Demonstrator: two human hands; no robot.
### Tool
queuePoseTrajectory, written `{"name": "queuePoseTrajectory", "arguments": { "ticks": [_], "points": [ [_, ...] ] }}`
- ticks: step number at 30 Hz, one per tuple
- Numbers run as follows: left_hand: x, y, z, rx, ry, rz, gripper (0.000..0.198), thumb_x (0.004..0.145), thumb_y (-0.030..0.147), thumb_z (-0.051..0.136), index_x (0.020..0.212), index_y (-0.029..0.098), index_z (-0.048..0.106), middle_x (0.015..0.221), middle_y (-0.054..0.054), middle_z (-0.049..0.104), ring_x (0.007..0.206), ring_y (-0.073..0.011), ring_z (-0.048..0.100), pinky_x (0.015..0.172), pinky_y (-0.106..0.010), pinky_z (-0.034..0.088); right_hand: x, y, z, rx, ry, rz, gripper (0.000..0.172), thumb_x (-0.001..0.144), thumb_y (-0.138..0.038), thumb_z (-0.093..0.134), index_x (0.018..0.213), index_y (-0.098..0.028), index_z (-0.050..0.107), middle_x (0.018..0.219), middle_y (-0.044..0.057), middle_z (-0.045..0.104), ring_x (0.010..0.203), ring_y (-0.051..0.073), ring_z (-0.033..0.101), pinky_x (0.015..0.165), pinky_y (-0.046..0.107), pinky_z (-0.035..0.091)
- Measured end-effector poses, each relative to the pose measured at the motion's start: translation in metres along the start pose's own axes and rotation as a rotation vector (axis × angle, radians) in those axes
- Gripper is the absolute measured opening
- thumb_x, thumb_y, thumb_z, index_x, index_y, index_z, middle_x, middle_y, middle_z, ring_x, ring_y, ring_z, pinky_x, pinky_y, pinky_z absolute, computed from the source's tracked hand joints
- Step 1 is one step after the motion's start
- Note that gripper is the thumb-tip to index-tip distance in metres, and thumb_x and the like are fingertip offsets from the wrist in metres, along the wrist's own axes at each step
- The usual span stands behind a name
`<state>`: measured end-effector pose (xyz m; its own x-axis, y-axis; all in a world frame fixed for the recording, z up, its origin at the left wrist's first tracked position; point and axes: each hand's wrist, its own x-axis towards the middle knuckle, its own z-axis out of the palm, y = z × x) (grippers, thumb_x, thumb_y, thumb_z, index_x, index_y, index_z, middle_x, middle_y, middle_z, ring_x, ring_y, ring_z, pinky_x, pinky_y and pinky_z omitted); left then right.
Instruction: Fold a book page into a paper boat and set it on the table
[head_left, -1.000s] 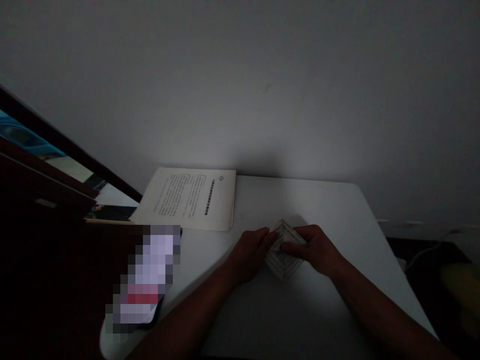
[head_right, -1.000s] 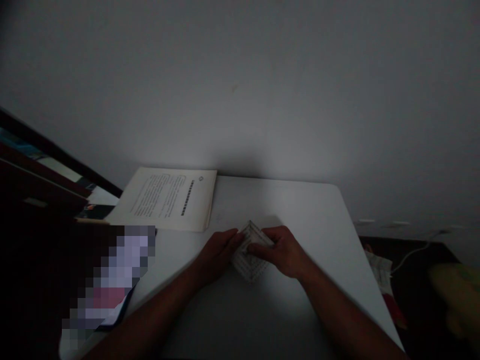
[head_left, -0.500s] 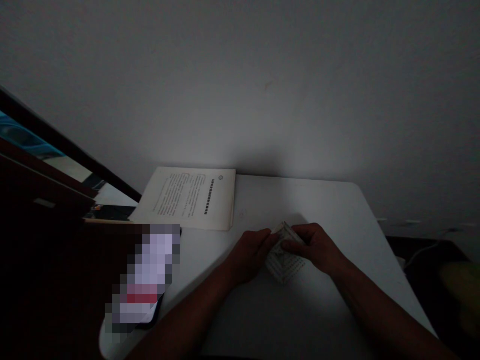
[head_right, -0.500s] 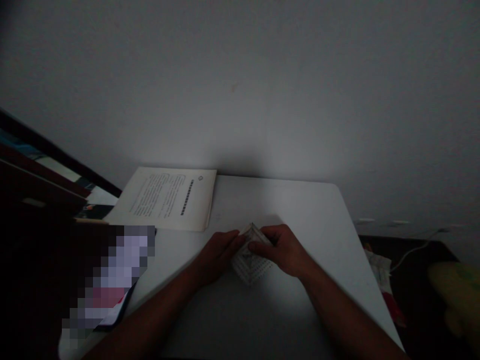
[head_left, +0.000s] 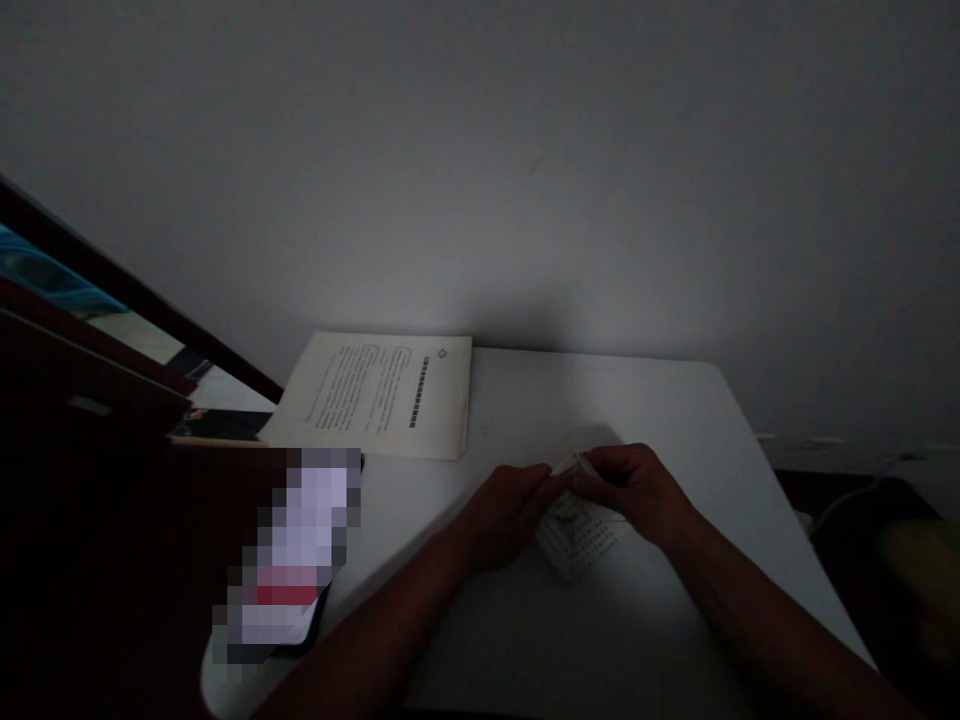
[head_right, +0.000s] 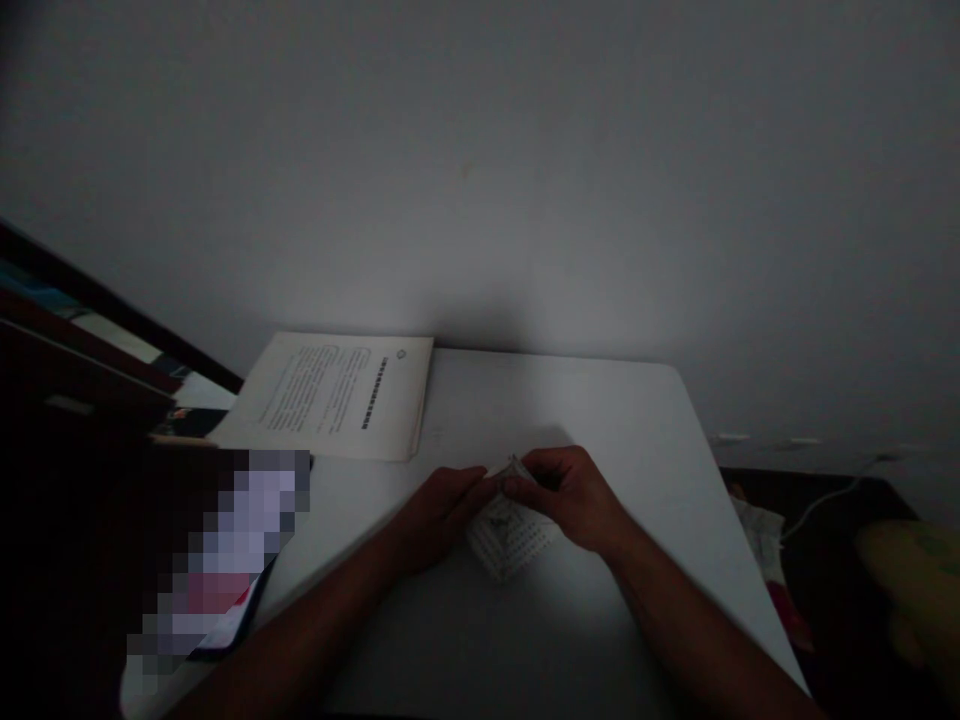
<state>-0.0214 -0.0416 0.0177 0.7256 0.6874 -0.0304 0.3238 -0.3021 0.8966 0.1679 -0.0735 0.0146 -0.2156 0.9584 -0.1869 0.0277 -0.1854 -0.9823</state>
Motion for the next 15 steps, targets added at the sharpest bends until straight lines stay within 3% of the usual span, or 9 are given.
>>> {"name": "queuePoseTrajectory", "arguments": {
  "ticks": [15],
  "points": [
    [-0.0005,-0.0017,-0.0011,-0.018,-0.054,0.020,0.039,0.094,0.043,0.029,0.068,0.017,0.043,0.061,0.004,0.041,0.058,-0.0091,0.040,0.054,-0.021,0.031,-0.0003,0.0010,-0.0001,0.021,0.082,0.031,0.025,0.065,-0.040,0.074,0.068,-0.016,0.068,0.065,0.002,0.065,0.059,0.013,0.058,0.058,0.026,0.046]
  ]
}}
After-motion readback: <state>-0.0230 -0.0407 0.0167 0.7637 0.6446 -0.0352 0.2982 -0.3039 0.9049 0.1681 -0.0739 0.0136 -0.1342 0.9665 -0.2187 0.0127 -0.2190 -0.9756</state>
